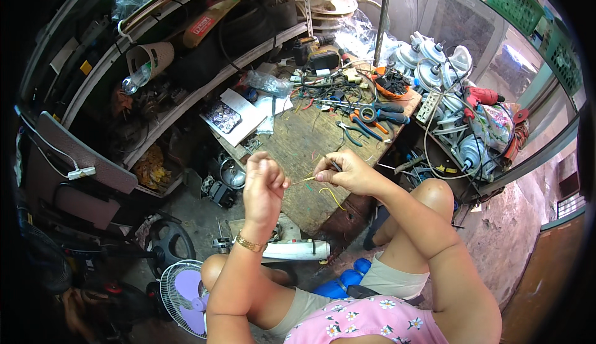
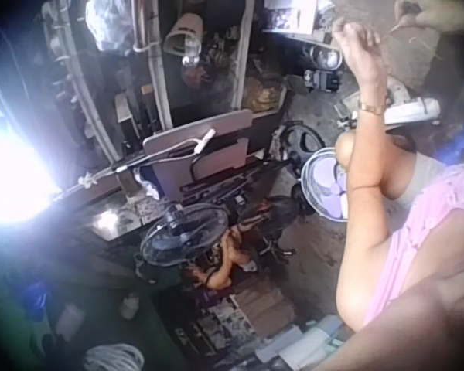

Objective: The person uses a pair of pliers and a blade to strip the insulation off several colored wires and then crimps a metal connector onto the ends of the wires.

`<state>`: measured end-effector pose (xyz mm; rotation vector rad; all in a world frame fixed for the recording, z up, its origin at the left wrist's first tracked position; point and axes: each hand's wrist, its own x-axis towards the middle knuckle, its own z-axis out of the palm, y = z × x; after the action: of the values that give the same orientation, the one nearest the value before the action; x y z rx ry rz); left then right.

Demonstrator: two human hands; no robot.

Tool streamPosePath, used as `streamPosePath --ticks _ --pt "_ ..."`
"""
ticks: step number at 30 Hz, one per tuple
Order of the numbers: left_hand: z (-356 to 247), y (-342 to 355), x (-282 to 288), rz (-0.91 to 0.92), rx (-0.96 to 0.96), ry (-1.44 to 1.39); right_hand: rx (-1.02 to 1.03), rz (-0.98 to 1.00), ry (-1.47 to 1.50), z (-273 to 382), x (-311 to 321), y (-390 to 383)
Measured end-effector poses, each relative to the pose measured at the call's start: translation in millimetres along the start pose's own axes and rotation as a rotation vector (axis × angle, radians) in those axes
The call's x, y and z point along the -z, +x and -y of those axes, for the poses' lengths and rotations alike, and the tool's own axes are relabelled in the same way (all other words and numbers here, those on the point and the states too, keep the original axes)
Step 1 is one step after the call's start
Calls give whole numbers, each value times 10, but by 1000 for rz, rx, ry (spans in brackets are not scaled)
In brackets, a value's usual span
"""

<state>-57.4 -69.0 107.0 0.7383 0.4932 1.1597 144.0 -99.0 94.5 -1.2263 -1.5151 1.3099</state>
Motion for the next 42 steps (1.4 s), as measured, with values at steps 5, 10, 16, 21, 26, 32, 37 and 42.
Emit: streamPosePath --ticks 5,10,16,21,26,32,37,42 --pt "38 -40 -21 264 -324 1219 130 -86 -121 58 1 -28" --pt "5 -50 -53 330 -184 1459 217 -186 -519 101 -48 -48" --pt "19 -55 -53 253 -216 1421 421 -215 -567 11 -53 -20" --pt "25 -14 -52 428 -673 1607 83 -58 -144 -40 -71 10" --pt "82 -43 -86 392 -709 1523 172 -41 0 -63 -93 12" --pt "309 -150 -152 199 -473 1305 148 -477 287 -64 -263 80" --pt "456 -172 -351 119 -284 1185 196 -537 491 -139 -235 159" --pt "517 -142 -426 123 -257 1136 71 -516 793 -175 -88 255"
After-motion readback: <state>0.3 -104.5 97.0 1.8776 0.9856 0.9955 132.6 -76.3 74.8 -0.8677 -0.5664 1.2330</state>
